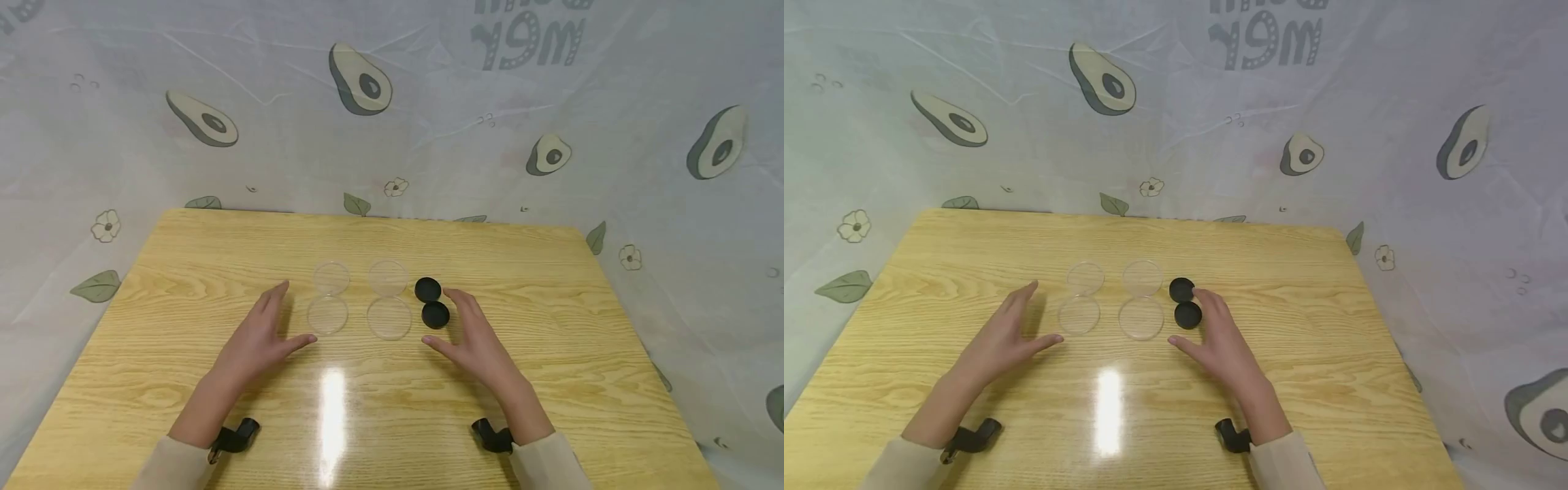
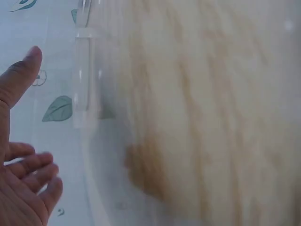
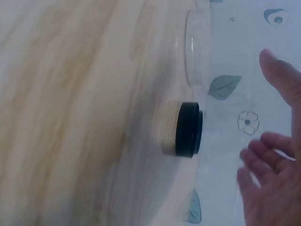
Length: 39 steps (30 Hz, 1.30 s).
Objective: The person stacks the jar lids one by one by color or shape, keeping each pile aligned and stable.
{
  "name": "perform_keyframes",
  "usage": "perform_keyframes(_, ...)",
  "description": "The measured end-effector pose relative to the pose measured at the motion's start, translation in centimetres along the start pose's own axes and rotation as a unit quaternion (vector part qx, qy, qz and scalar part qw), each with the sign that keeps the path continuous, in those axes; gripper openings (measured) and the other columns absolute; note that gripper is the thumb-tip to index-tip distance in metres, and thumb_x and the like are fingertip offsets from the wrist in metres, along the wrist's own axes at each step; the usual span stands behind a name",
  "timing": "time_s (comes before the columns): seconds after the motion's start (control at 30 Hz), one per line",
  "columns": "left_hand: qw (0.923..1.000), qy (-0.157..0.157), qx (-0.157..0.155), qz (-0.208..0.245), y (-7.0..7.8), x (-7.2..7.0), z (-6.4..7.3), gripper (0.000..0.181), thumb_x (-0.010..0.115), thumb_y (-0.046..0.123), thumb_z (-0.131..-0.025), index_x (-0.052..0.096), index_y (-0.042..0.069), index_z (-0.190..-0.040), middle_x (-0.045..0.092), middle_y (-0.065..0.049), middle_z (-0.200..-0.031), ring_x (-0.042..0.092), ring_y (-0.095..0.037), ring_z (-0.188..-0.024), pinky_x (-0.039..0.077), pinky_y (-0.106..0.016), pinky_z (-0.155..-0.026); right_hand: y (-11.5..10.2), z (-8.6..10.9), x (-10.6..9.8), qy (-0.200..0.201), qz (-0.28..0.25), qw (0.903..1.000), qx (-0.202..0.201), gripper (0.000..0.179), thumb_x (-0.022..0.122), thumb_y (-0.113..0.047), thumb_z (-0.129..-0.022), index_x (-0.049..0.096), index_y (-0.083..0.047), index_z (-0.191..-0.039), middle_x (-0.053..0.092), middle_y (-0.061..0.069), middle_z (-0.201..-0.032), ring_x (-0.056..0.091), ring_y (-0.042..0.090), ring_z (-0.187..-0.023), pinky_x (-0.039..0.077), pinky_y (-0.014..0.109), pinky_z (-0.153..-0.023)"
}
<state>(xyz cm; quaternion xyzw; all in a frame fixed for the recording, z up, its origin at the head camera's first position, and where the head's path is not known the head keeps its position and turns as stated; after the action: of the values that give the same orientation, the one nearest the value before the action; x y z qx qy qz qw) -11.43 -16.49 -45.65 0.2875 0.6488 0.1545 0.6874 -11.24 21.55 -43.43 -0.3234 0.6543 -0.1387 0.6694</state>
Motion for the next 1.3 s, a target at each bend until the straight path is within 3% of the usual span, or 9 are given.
perform_keyframes(0.2, 0.9994, -0.013, 0.008, 0.032, -0.5, 0.1, -0.2, 0.098, 0.084, 0.039, -0.09, 0.03, -0.001, -0.161, 0.044, -0.027, -0.159, 0.042, -0.049, -0.148, 0.04, -0.064, -0.118, -1.1, -2.0, 1.1, -0.034, -0.094, 0.9941, -0.043, 0.078, 0.084, -0.024, -0.09, 0.045, -0.004, -0.155, 0.05, 0.018, -0.152, 0.048, 0.035, -0.146, 0.044, 0.055, -0.119)
perform_keyframes(0.4, 0.9981, -0.016, 0.034, 0.05, -0.7, 0.1, -0.6, 0.087, 0.083, 0.032, -0.091, 0.038, -0.001, -0.158, 0.05, -0.025, -0.156, 0.045, -0.048, -0.146, 0.041, -0.064, -0.117, -2.9, -4.5, 3.2, -0.09, -0.116, 0.9873, -0.06, 0.076, 0.083, -0.022, -0.092, 0.045, -0.001, -0.154, 0.051, 0.018, -0.153, 0.05, 0.035, -0.145, 0.042, 0.05, -0.121)
perform_keyframes(0.57, 0.9968, -0.022, 0.06, 0.047, -0.7, 0.1, -1.3, 0.08, 0.082, 0.029, -0.092, 0.044, -0.001, -0.155, 0.056, -0.023, -0.151, 0.051, -0.046, -0.142, 0.045, -0.062, -0.114, -5.1, -6.4, 5.1, -0.13, -0.085, 0.9848, -0.077, 0.074, 0.08, -0.028, -0.094, 0.046, -0.002, -0.154, 0.053, 0.016, -0.152, 0.052, 0.034, -0.143, 0.046, 0.049, -0.118)
perform_keyframes(0.8, 0.9956, -0.036, 0.074, 0.045, -0.7, 0.1, -2.4, 0.074, 0.083, 0.026, -0.091, 0.05, -0.001, -0.151, 0.061, -0.021, -0.143, 0.059, -0.042, -0.134, 0.049, -0.059, -0.111, -7.6, -8.6, 7.3, -0.177, -0.038, 0.9791, -0.093, 0.071, 0.078, -0.034, -0.096, 0.049, -0.004, -0.153, 0.056, 0.013, -0.149, 0.055, 0.032, -0.139, 0.048, 0.049, -0.114)
perform_keyframes(1.3, 0.9929, -0.056, 0.105, 0.0, -0.5, 1.0, -3.0, 0.079, 0.083, 0.027, -0.091, 0.047, -0.008, -0.151, 0.058, -0.02, -0.135, 0.059, -0.035, -0.125, 0.051, -0.054, -0.108, -9.8, -9.8, 10.0, -0.214, 0.053, 0.9713, -0.088, 0.072, 0.076, -0.035, -0.097, 0.045, -0.003, -0.155, 0.053, 0.013, -0.151, 0.052, 0.026, -0.143, 0.044, 0.04, -0.12)
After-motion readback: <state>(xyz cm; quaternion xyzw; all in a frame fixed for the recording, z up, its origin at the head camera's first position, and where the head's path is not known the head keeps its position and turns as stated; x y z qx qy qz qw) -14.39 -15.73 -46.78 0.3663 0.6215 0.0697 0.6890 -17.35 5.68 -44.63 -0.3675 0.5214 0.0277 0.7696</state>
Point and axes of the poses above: each hand's wrist, its own z-axis away from the middle knuckle, its own x-axis out of the palm, y = z × x, the point moved 2 cm from there along -z, towards the middle knuckle
